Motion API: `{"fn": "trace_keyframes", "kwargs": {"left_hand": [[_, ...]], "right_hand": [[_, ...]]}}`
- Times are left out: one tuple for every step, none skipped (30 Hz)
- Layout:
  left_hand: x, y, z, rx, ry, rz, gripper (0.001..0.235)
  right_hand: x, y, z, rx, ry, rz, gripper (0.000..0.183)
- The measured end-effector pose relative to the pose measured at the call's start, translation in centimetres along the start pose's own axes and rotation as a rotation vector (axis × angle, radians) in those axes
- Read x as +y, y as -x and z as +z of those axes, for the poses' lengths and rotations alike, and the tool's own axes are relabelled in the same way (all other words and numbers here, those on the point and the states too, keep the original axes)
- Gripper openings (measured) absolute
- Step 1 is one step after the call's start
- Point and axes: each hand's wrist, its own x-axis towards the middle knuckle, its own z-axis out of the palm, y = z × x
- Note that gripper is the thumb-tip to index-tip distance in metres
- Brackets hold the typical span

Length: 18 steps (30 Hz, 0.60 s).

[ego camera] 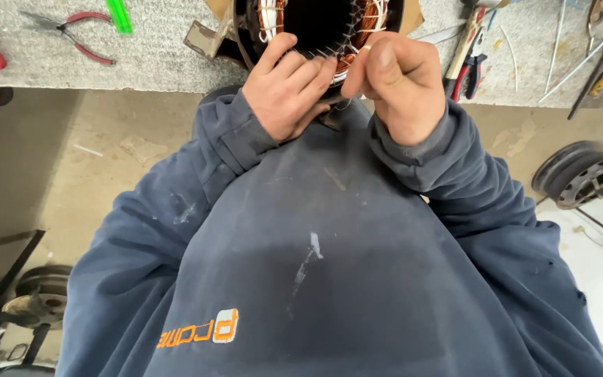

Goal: Manually winding and lacing wire coils onto an electric motor stator.

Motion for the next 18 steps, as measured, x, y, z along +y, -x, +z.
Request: {"fn": "trace_keyframes", "kwargs": {"left_hand": [[0.1,0.0,0.1,0.005,-0.008,0.0,0.061],[0.2,0.1,0.1,0.002,-0.01,0.0,0.064],[0.3,0.1,0.2,-0.001,-0.012,-0.002,0.066],[0.4,0.1,0.3,0.003,-0.018,-0.004,0.066],[0.5,0.2,0.4,0.0,-0.039,-0.015,0.066],[0.6,0.3,0.5,-0.003,-0.061,-0.025,0.066],[0.7,0.4,0.5,-0.003,-0.059,-0.034,0.066],[0.8,0.5,0.6,0.0,-0.045,-0.034,0.065],[0.5,0.2,0.6,0.009,-0.04,-0.028,0.065],[0.5,-0.1,0.2,0.015,-0.047,-0.032,0.065],[0.7,-0.4,-0.1,-0.025,0.015,-0.086,0.065],[0.9,-0.7,-0.3,-0.066,0.077,-0.14,0.066],[1.0,-1.3,-0.8,-0.069,0.08,-0.144,0.066],[1.0,-1.9,-1.2,-0.001,0.175,-0.154,0.058],[1.0,-2.6,-1.7,0.065,0.273,-0.158,0.05],[0.9,-3.1,-1.3,0.06,0.281,-0.156,0.05],[0.8,-3.6,-0.9,0.023,0.41,-0.148,0.039],[0.7,-4.1,-0.5,-0.014,0.539,-0.141,0.027]], "right_hand": [[-0.7,0.3,0.3,-0.006,0.003,-0.006,0.053],[-1.5,0.6,0.6,-0.009,0.103,-0.002,0.056],[-2.2,0.8,1.0,-0.013,0.204,0.005,0.059],[-2.8,0.9,1.2,-0.019,0.206,0.0,0.059],[-3.3,1.0,1.4,-0.041,0.258,0.0,0.06],[-3.8,1.1,1.6,-0.062,0.309,0.0,0.061],[-3.5,1.4,1.6,-0.069,0.308,0.006,0.061],[-3.2,1.7,1.6,-0.069,0.285,0.003,0.061],[-3.0,1.7,1.4,-0.069,0.267,-0.011,0.06],[-3.1,1.2,1.2,-0.077,0.271,-0.016,0.06],[-3.1,1.2,1.1,-0.075,0.251,-0.028,0.06],[-3.2,1.3,0.9,-0.073,0.231,-0.041,0.061],[-3.1,1.1,0.9,-0.074,0.229,-0.035,0.061],[-3.1,1.0,0.9,-0.116,0.223,-0.059,0.061],[-3.0,1.0,0.9,-0.149,0.218,-0.082,0.062],[-2.8,1.1,1.0,-0.141,0.215,-0.077,0.062],[-2.7,1.3,1.2,-0.131,0.181,-0.103,0.063],[-2.6,1.5,1.3,-0.12,0.147,-0.129,0.063]]}}
